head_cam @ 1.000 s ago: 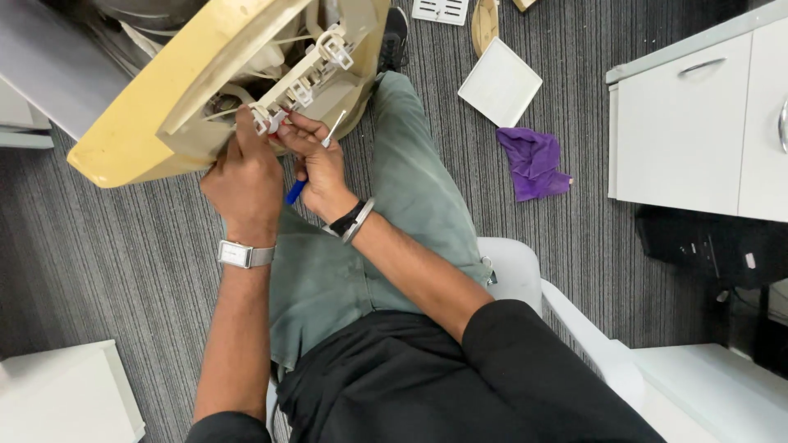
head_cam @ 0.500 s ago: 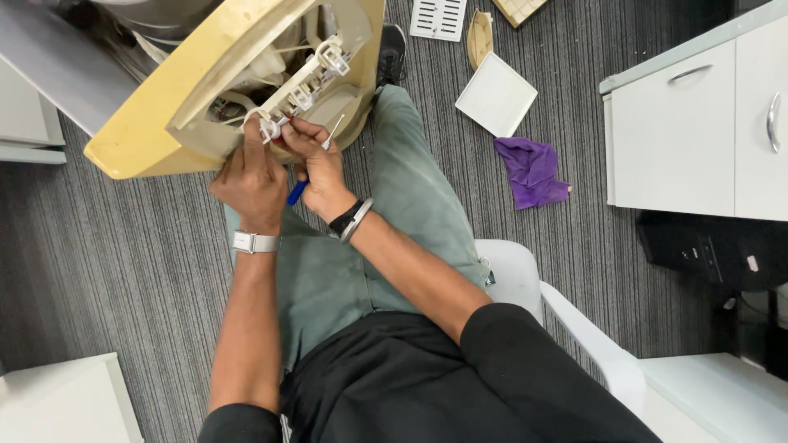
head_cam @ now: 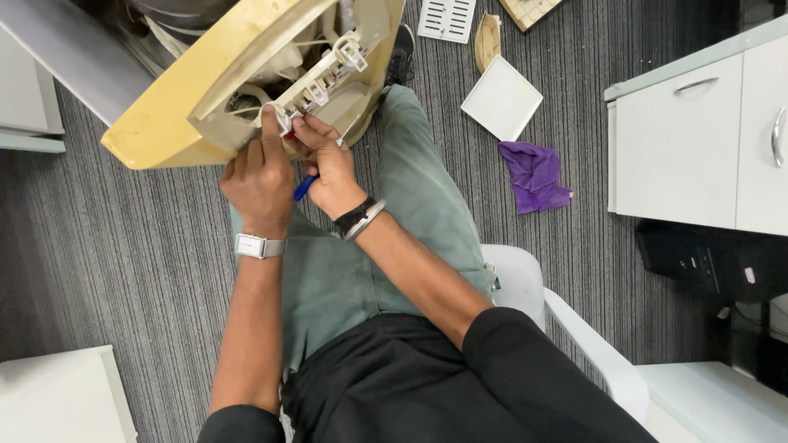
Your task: The recorder is repairing the internal wiring and components of a top-loading water dispenser.
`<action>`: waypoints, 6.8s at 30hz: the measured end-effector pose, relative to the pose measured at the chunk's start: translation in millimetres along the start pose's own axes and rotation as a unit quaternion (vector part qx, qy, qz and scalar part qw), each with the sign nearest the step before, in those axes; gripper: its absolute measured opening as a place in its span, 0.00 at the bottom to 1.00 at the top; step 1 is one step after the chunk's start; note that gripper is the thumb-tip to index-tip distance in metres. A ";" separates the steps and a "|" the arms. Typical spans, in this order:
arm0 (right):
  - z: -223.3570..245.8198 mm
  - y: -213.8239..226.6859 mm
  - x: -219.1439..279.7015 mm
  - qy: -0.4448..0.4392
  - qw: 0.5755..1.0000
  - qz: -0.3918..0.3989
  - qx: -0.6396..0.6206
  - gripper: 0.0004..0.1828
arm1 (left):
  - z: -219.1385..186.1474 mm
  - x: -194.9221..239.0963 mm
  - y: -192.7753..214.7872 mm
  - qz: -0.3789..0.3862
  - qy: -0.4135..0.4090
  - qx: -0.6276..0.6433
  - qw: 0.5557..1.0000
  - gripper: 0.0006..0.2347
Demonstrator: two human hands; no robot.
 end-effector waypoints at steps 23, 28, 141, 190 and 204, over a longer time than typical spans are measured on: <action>8.0 3.9 -14.7 0.046 0.998 0.015 0.043 0.22 | -1.6 -21.0 -17.9 0.036 0.051 -0.002 0.998 0.25; 16.9 -5.1 -11.2 0.048 0.997 0.030 0.045 0.22 | 6.4 -19.1 -45.8 0.126 0.081 0.021 0.988 0.26; 26.1 26.6 -13.8 0.072 0.985 0.017 0.159 0.18 | 25.2 103.7 -119.5 0.173 0.560 0.669 0.457 0.07; 51.6 19.6 -21.7 0.011 0.979 0.074 0.188 0.15 | -6.5 108.8 -136.2 0.117 0.567 0.796 0.178 0.14; 53.0 12.8 -17.5 -0.045 0.981 0.085 0.168 0.15 | -18.0 120.8 -164.4 0.198 0.520 0.812 0.177 0.15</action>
Point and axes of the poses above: each hand's wrist, its own x-axis away from the middle knuckle, its own y-axis out of the back of the hand, z = x × y, the point moved 9 cm from there along -x, towards the middle knuckle, and after that the axes turned 12 degrees about y, right-handed, at the moved point
